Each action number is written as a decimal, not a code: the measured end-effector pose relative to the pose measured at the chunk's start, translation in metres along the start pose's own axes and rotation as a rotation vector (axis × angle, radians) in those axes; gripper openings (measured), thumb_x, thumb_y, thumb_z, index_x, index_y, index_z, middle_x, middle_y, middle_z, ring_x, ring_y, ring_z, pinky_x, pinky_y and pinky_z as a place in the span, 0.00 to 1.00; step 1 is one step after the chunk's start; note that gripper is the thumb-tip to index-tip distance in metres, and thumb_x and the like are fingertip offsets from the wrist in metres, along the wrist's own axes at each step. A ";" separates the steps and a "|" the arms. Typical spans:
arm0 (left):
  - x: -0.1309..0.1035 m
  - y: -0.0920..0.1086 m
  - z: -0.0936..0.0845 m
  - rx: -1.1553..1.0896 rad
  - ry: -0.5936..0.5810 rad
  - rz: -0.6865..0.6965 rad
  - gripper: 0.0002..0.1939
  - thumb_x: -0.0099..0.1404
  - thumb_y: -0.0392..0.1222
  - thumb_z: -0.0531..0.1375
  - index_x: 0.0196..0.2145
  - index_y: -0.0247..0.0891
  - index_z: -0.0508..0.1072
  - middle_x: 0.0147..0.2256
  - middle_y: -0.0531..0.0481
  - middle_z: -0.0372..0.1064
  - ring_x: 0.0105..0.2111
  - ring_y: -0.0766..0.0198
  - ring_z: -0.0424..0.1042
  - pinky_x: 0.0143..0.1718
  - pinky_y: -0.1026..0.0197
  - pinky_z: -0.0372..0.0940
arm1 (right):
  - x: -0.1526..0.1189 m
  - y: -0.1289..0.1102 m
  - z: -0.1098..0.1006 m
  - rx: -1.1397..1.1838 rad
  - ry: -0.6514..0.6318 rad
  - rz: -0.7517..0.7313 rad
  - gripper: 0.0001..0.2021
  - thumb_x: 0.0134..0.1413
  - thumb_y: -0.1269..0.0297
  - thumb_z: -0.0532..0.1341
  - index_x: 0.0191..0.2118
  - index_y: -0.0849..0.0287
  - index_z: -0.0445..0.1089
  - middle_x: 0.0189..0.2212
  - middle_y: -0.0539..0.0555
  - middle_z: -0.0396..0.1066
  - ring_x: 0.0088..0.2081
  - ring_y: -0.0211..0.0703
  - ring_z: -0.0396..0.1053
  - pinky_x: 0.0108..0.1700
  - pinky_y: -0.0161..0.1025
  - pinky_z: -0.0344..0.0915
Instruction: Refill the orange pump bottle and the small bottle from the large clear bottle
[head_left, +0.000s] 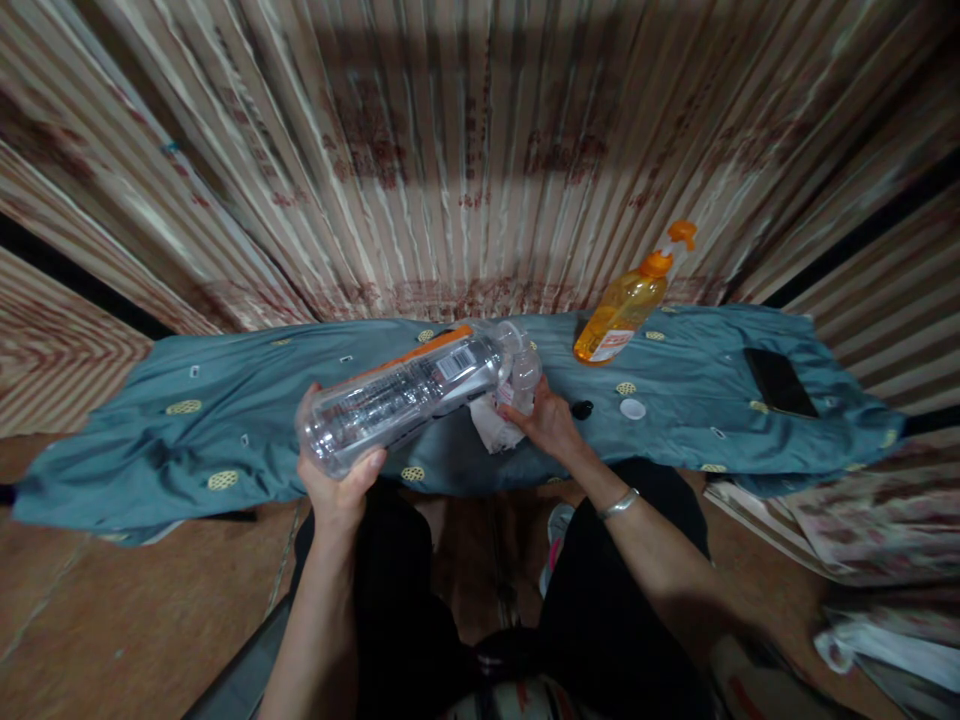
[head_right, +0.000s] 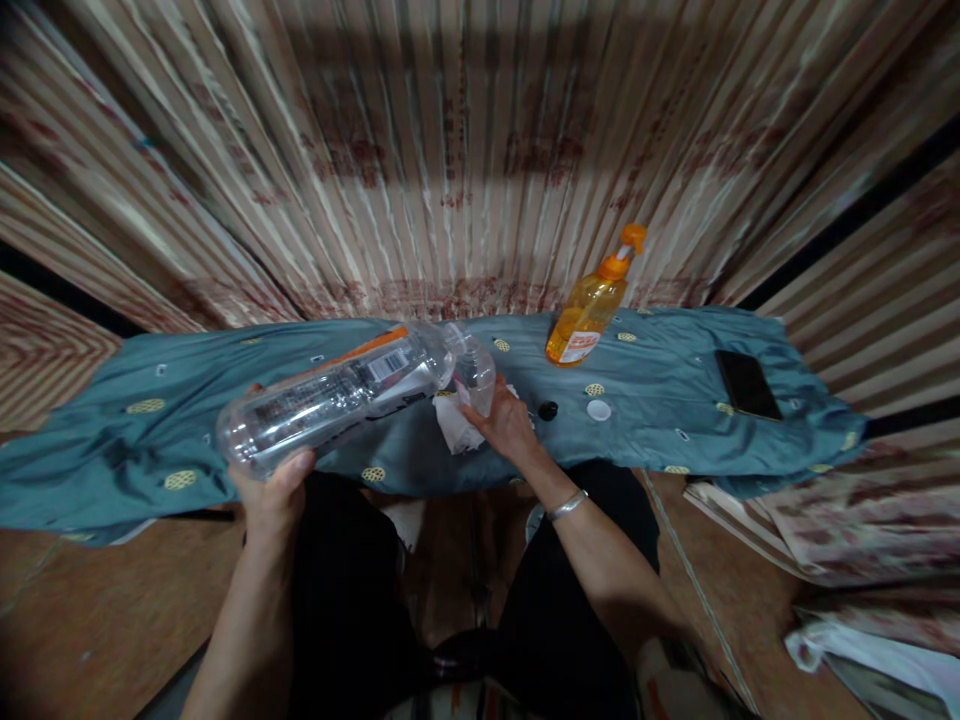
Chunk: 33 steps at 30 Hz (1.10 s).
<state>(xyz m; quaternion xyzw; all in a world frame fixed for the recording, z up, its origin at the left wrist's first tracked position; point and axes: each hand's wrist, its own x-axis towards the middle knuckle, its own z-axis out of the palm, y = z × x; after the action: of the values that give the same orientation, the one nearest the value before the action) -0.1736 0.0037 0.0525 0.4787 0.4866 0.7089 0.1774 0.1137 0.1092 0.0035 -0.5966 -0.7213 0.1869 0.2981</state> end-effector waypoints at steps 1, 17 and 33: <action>0.000 0.000 0.000 0.002 -0.006 -0.003 0.56 0.43 0.58 0.78 0.66 0.41 0.67 0.54 0.40 0.75 0.50 0.46 0.78 0.52 0.49 0.74 | 0.000 0.000 0.000 -0.004 -0.011 0.009 0.27 0.57 0.57 0.72 0.57 0.59 0.66 0.46 0.65 0.81 0.48 0.64 0.82 0.50 0.54 0.77; 0.001 0.008 0.007 0.009 0.055 -0.029 0.51 0.38 0.62 0.79 0.57 0.41 0.68 0.53 0.39 0.72 0.53 0.44 0.75 0.58 0.43 0.69 | 0.000 0.000 0.001 -0.016 0.019 -0.023 0.28 0.57 0.53 0.71 0.58 0.58 0.64 0.45 0.64 0.83 0.47 0.64 0.83 0.47 0.52 0.78; -0.001 0.007 0.021 0.020 0.085 -0.038 0.48 0.43 0.65 0.74 0.57 0.39 0.70 0.49 0.41 0.73 0.48 0.48 0.76 0.49 0.48 0.72 | 0.002 0.001 0.001 -0.017 -0.004 0.012 0.29 0.56 0.54 0.72 0.59 0.61 0.65 0.45 0.64 0.82 0.46 0.63 0.83 0.47 0.52 0.78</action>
<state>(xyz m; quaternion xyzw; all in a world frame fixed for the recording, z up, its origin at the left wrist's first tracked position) -0.1542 0.0107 0.0593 0.4403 0.5097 0.7204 0.1652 0.1138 0.1117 0.0030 -0.6032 -0.7197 0.1838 0.2905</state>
